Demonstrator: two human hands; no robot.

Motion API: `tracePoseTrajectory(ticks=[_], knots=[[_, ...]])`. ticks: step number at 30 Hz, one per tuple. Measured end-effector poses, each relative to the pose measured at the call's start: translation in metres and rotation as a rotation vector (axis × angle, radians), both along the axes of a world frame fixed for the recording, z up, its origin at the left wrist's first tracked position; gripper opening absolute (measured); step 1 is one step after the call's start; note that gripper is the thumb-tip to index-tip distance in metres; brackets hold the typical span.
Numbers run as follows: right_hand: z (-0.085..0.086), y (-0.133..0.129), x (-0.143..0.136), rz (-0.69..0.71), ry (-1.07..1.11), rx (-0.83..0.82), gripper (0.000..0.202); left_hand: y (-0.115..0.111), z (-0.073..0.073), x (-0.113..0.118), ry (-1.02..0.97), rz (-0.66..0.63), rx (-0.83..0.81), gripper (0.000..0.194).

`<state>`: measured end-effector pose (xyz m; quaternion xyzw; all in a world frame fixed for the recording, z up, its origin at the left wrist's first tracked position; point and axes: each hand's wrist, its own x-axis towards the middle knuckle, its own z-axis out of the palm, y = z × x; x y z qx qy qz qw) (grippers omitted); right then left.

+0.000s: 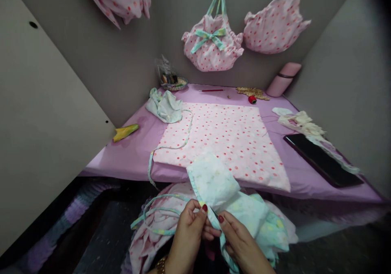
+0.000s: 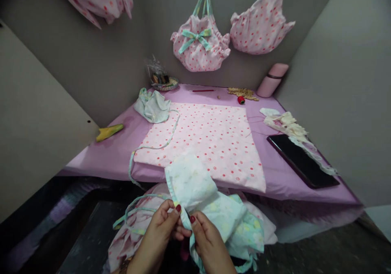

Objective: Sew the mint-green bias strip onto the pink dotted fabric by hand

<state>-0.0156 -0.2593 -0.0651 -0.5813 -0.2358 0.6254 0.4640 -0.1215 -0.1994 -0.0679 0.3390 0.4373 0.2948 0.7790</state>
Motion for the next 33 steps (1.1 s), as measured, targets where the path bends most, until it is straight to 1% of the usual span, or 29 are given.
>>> tracePoseTrajectory(ticks=[6,10,14,18,22,24,28,31,33], knots=[[0.002,0.000,0.003,0.030,0.006,0.007,0.045,-0.001,-0.001,-0.001,0.000,0.004,-0.008,0.037],[0.005,0.000,0.004,0.022,-0.017,-0.018,0.046,-0.001,0.000,-0.001,-0.002,0.001,0.003,0.035],[0.003,0.001,0.005,0.009,-0.039,-0.039,0.048,-0.001,0.001,-0.002,-0.006,-0.013,0.011,0.034],[0.003,0.004,0.006,0.048,-0.042,-0.011,0.045,-0.001,0.002,-0.002,0.001,-0.020,0.005,0.034],[0.011,0.011,0.005,0.062,-0.105,0.014,0.040,-0.001,0.002,-0.001,0.014,-0.023,0.002,0.033],[0.013,0.014,0.004,0.056,-0.125,0.054,0.039,-0.001,0.001,-0.001,0.015,-0.036,0.010,0.032],[0.007,0.016,0.003,0.065,-0.157,0.149,0.038,-0.001,-0.001,-0.002,0.010,-0.046,0.011,0.032],[-0.001,0.016,0.003,0.063,-0.164,0.156,0.037,-0.001,-0.001,-0.002,0.012,-0.041,0.011,0.034],[-0.003,0.017,0.003,0.058,-0.160,0.157,0.036,0.000,0.000,-0.002,0.010,-0.043,0.017,0.035]])
